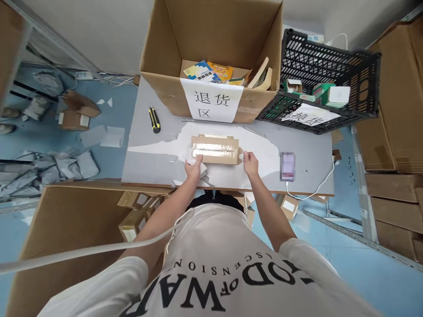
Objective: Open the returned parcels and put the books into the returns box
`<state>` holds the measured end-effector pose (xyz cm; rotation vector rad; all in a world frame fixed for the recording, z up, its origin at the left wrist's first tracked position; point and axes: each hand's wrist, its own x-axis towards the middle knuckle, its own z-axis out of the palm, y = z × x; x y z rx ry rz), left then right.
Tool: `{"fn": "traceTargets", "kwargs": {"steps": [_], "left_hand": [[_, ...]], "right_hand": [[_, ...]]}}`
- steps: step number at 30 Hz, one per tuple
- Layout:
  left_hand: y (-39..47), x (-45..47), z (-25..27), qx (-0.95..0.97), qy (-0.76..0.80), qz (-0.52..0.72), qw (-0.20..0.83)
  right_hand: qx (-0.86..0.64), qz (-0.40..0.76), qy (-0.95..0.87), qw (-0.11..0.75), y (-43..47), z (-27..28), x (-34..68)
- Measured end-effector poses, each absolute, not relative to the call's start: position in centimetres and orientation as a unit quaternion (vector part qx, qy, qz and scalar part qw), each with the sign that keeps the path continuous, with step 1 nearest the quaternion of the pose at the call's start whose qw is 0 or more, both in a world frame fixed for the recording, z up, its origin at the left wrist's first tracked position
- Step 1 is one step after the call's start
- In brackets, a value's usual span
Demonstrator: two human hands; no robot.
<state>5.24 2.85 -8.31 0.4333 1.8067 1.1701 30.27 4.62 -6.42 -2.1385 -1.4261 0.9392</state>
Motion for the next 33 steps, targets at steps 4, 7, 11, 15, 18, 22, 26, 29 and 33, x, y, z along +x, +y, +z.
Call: {"fn": "traceTargets", "kwargs": {"steps": [4, 7, 11, 15, 18, 22, 26, 29, 33], "left_hand": [[3.2, 5.4, -8.8, 0.178, 0.738, 0.476, 0.444], [3.3, 5.6, -8.9, 0.176, 0.729, 0.491, 0.443], [3.3, 5.7, -8.6, 0.187, 0.708, 0.514, 0.446], [3.3, 5.8, -8.7, 0.194, 0.706, 0.521, 0.439], [3.3, 5.8, -9.1, 0.215, 0.698, 0.515, 0.448], [3.4, 5.9, -9.4, 0.223, 0.691, 0.521, 0.45], [3.5, 5.8, -9.7, 0.2, 0.684, 0.537, 0.45], [3.4, 5.7, -10.0, 0.195, 0.69, 0.537, 0.444], [3.3, 5.8, -10.4, 0.201, 0.718, 0.513, 0.426]], "right_hand": [[-0.839, 0.257, -0.478, -0.031, 1.8, -7.7, 34.0], [-0.81, 0.299, -0.491, -0.119, 0.5, -7.9, 35.6], [-0.791, 0.286, -0.541, 0.024, 2.1, -4.9, 35.2], [-0.61, 0.304, -0.722, 0.116, 7.0, -0.1, 30.7], [-0.439, 0.341, -0.831, 0.014, 10.6, 1.7, 26.0], [-0.373, 0.33, -0.866, -0.056, 12.8, 1.6, 22.8], [-0.372, 0.314, -0.871, -0.063, 12.8, 1.5, 22.8], [-0.362, 0.28, -0.884, -0.094, 12.7, 1.8, 23.0], [-0.381, 0.246, -0.883, -0.119, 12.7, 2.7, 24.3]]}}
